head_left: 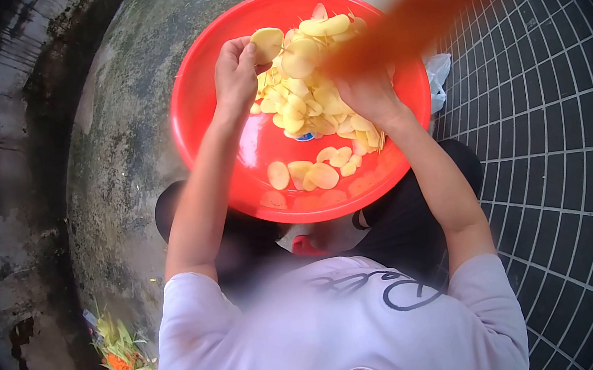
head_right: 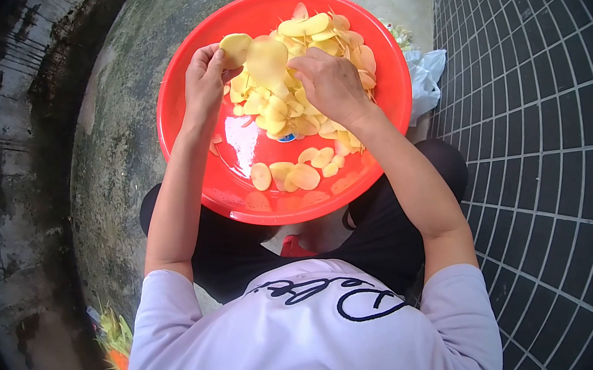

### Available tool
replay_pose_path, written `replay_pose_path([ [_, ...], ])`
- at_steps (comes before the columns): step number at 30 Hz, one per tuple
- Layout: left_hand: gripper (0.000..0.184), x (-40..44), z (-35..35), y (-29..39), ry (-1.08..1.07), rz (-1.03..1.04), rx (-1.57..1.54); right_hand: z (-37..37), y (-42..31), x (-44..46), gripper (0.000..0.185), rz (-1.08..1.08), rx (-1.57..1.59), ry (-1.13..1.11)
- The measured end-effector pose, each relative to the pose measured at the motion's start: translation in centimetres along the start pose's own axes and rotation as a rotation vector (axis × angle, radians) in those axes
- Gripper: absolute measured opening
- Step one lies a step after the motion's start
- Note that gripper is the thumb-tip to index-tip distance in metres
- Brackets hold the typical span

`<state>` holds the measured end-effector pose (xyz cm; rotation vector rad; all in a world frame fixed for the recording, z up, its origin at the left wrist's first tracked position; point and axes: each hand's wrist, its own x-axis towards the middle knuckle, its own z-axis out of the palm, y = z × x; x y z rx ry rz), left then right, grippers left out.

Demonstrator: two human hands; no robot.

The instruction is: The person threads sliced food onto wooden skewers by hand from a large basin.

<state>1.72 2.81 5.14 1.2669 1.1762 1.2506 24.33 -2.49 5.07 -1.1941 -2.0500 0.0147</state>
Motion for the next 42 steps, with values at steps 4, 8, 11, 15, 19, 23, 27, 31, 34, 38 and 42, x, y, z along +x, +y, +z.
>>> replay_pose_path([
  [4,0.025,-0.4,-0.2,0.9,-0.063,-0.106,-0.098,-0.1,0.2,-0.1,0.018,0.009,0.004,-0.001],
  [8,0.026,-0.3,-1.0,1.3,-0.16,-0.223,-0.209,0.0,0.7,-0.2,0.018,0.019,0.003,-0.004],
  [11,0.027,-0.4,-1.2,1.6,-0.204,-0.261,-0.236,0.1,1.1,-0.3,0.018,0.004,0.004,0.006],
  [15,0.027,-0.6,-1.4,1.9,-0.25,-0.29,-0.259,0.4,1.3,-0.5,0.016,0.019,0.038,-0.005],
  [19,0.025,-0.7,-1.5,1.9,-0.276,-0.287,-0.274,0.5,1.4,-0.5,0.014,0.015,0.026,-0.003],
  [23,0.024,-0.5,-1.6,1.6,-0.269,-0.288,-0.274,0.8,1.7,-0.6,0.013,-0.019,0.036,-0.003],
  [27,0.023,-0.4,-1.6,1.6,-0.26,-0.299,-0.295,0.8,1.8,-0.5,0.013,-0.021,0.041,0.015],
  [31,0.024,-0.3,-1.8,1.9,-0.277,-0.312,-0.278,0.5,1.7,-0.5,0.012,-0.02,0.017,0.035],
  [34,0.026,-0.3,-1.9,2.3,-0.316,-0.318,-0.274,0.5,1.8,-0.5,0.012,-0.036,0.019,0.064],
  [38,0.029,-0.4,-2.0,2.1,-0.353,-0.326,-0.286,0.3,1.4,-0.5,0.013,-0.006,0.048,0.074],
  [42,0.033,-0.5,-2.1,2.0,-0.399,-0.328,-0.307,0.3,1.3,-0.6,0.014,-0.013,0.018,0.087],
])
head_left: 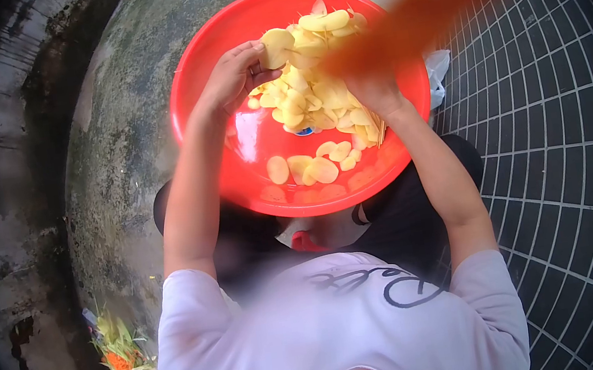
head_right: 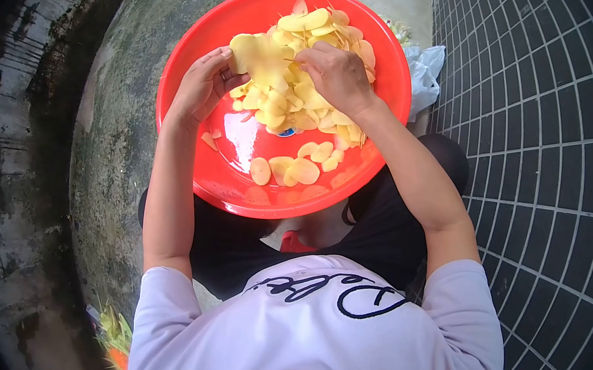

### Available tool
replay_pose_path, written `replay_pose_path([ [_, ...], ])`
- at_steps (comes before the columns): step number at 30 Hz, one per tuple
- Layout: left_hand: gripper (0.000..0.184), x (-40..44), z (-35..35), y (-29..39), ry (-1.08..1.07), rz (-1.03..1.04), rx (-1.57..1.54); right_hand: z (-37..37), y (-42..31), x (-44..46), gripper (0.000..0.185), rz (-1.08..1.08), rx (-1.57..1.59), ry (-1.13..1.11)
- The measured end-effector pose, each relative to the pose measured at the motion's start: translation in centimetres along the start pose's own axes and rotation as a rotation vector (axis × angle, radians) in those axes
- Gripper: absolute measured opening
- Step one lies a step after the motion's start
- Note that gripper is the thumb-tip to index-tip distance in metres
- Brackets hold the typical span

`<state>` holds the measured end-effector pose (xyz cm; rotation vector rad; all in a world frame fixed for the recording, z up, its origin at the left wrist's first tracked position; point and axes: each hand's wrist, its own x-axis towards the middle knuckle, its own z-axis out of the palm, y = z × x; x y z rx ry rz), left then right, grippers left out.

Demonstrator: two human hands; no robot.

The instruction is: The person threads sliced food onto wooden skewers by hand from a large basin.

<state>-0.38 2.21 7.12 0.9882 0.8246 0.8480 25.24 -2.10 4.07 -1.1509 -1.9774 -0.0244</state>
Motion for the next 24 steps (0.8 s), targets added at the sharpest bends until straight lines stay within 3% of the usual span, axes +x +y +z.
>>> replay_pose_path([
  [11,0.034,0.02,-0.11,-0.23,-0.059,-0.019,-0.028,-0.41,-0.02,0.02,0.015,-0.028,-0.027,0.045],
  [14,0.034,0.08,-0.31,-0.33,-0.062,-0.035,-0.008,-0.6,-0.13,0.26,0.014,0.072,0.035,-0.025],
  [17,0.033,0.12,-0.33,-0.19,-0.062,-0.047,0.012,0.01,0.38,-0.11,0.013,0.013,0.041,0.062],
  [24,0.031,0.3,-0.25,-0.44,-0.021,-0.055,0.022,0.28,0.41,-0.3,0.008,0.006,0.046,0.038],
])
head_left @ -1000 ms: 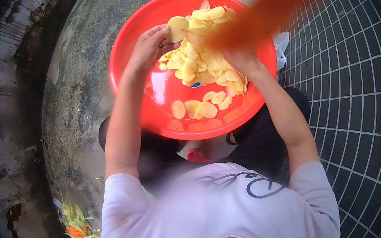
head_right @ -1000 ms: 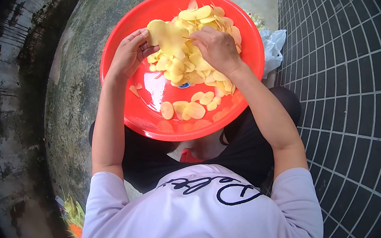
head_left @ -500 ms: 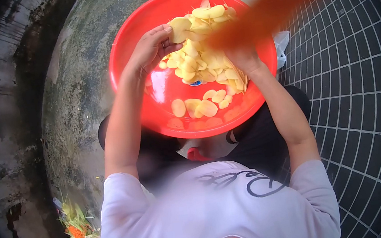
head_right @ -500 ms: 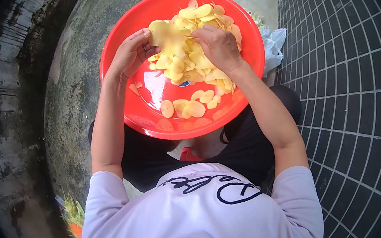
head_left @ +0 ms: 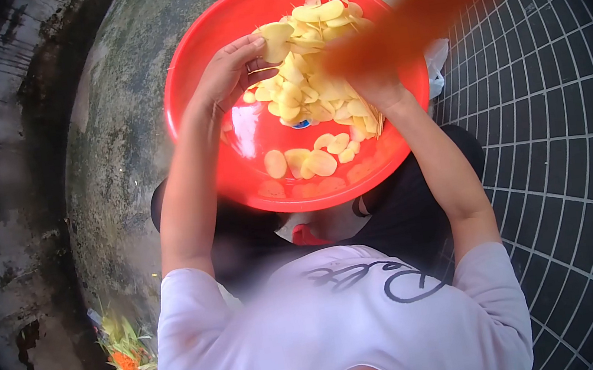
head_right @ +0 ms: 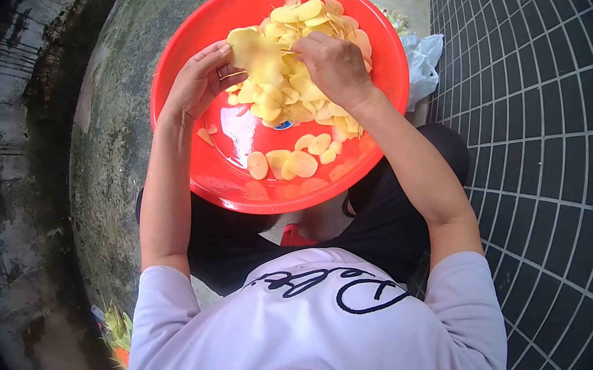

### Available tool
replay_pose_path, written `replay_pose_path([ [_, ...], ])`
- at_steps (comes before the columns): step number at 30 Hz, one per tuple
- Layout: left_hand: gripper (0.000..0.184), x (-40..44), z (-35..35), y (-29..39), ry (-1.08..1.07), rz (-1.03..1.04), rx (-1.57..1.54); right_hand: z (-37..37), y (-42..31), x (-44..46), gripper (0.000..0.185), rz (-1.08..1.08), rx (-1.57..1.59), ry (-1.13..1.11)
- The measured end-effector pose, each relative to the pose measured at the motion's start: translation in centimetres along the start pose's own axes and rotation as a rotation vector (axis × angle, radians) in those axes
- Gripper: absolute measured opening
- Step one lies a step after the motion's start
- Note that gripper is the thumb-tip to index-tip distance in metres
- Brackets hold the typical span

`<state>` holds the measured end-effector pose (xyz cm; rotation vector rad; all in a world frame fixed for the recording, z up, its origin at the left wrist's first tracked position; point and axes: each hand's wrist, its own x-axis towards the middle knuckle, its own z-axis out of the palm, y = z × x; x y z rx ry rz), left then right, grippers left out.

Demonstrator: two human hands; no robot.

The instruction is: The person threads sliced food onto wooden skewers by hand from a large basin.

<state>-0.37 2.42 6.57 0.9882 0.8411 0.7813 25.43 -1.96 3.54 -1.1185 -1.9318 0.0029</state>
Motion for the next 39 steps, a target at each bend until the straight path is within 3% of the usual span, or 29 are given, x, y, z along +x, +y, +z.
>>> replay_pose_path([
  [12,0.03,0.3,0.9,-0.2,0.164,0.105,0.176,0.4,-1.4,-0.1,0.016,0.331,0.191,-0.278],
  [18,0.049,0.6,1.5,-0.7,0.2,0.197,0.119,1.2,-1.3,0.1,0.02,0.474,0.377,-0.314],
  [21,0.062,0.7,1.8,-1.3,0.216,0.267,0.238,1.1,-1.2,0.1,0.021,0.578,0.487,-0.326],
  [24,0.061,1.1,1.6,-2.2,0.214,0.19,0.182,1.0,-1.3,0.2,0.021,0.61,0.546,-0.315],
  [27,0.05,0.9,2.4,-2.5,0.174,0.139,0.13,1.4,-1.0,-0.1,0.021,0.583,0.538,-0.29],
  [28,0.037,1.3,2.2,-3.2,0.168,0.141,0.092,1.5,-1.1,-0.3,0.021,0.575,0.523,-0.286],
  [32,0.034,1.3,2.1,-3.9,0.138,0.085,0.106,1.7,-1.2,-0.8,0.018,0.449,0.404,-0.233],
  [39,0.035,1.0,2.0,-4.7,0.099,0.028,0.21,1.7,-1.1,-0.8,0.015,0.517,0.36,-0.286],
])
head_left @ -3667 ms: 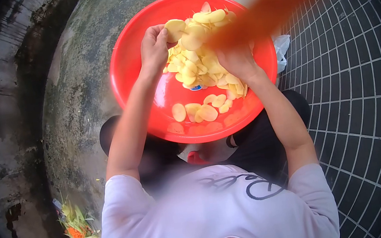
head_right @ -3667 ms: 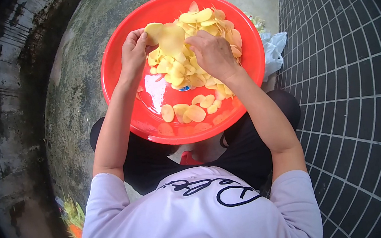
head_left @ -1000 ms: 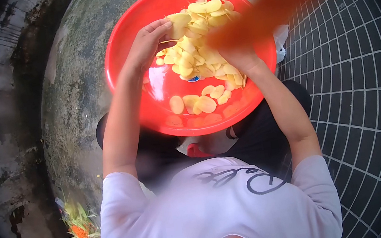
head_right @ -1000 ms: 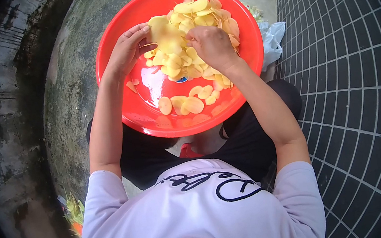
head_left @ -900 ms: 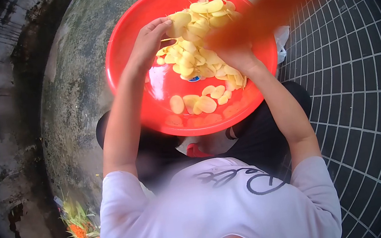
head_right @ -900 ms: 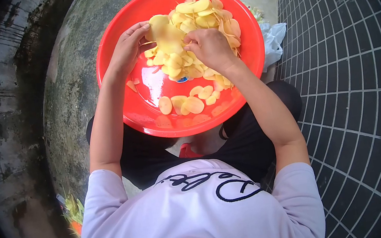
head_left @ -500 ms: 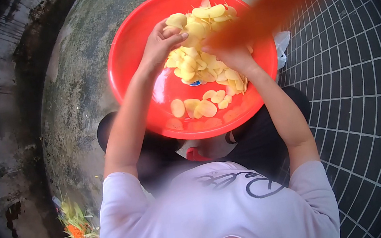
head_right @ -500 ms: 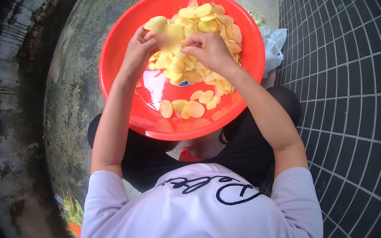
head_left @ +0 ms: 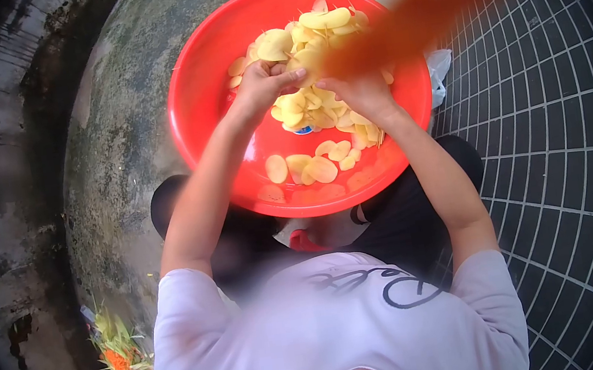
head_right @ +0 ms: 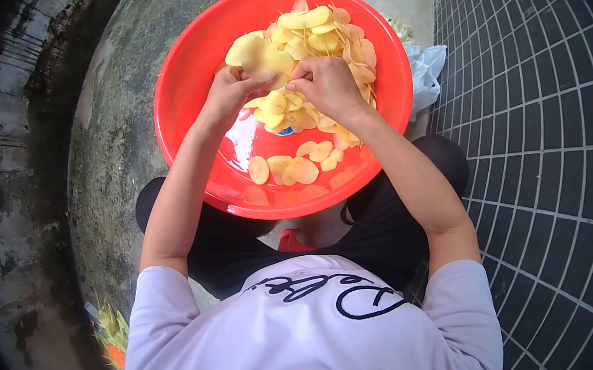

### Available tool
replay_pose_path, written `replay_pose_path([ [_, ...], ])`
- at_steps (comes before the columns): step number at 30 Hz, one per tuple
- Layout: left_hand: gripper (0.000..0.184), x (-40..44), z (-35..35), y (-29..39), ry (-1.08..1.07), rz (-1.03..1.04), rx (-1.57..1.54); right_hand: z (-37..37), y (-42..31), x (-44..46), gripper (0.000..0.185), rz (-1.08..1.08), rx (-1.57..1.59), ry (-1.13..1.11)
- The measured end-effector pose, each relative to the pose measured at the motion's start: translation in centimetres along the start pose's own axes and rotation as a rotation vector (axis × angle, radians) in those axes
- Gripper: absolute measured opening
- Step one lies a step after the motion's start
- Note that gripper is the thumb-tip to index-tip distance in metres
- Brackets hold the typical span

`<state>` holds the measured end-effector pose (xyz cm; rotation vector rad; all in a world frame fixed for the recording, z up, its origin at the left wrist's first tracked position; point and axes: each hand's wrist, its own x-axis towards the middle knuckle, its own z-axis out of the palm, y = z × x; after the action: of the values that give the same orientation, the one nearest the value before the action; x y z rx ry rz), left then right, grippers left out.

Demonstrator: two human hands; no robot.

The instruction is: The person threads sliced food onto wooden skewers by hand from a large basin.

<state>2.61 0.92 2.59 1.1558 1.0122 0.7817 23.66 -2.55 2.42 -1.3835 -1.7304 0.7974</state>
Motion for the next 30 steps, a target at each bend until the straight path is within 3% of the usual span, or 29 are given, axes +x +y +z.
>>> replay_pose_path([
  [10,0.036,0.1,0.3,0.8,0.155,-0.014,-0.076,-0.8,-0.2,0.2,0.015,-0.137,-0.162,0.001],
  [19,0.043,-0.2,0.4,0.7,0.072,-0.026,-0.004,-0.9,0.4,0.0,0.011,-0.171,-0.167,0.048],
  [26,0.036,-0.1,0.2,-0.3,0.01,-0.023,0.016,-0.6,-0.4,-0.5,0.011,-0.219,-0.234,0.027],
  [30,0.031,-0.1,0.3,-0.5,0.005,-0.019,0.028,-0.4,-0.3,-0.3,0.012,-0.102,-0.146,-0.021],
])
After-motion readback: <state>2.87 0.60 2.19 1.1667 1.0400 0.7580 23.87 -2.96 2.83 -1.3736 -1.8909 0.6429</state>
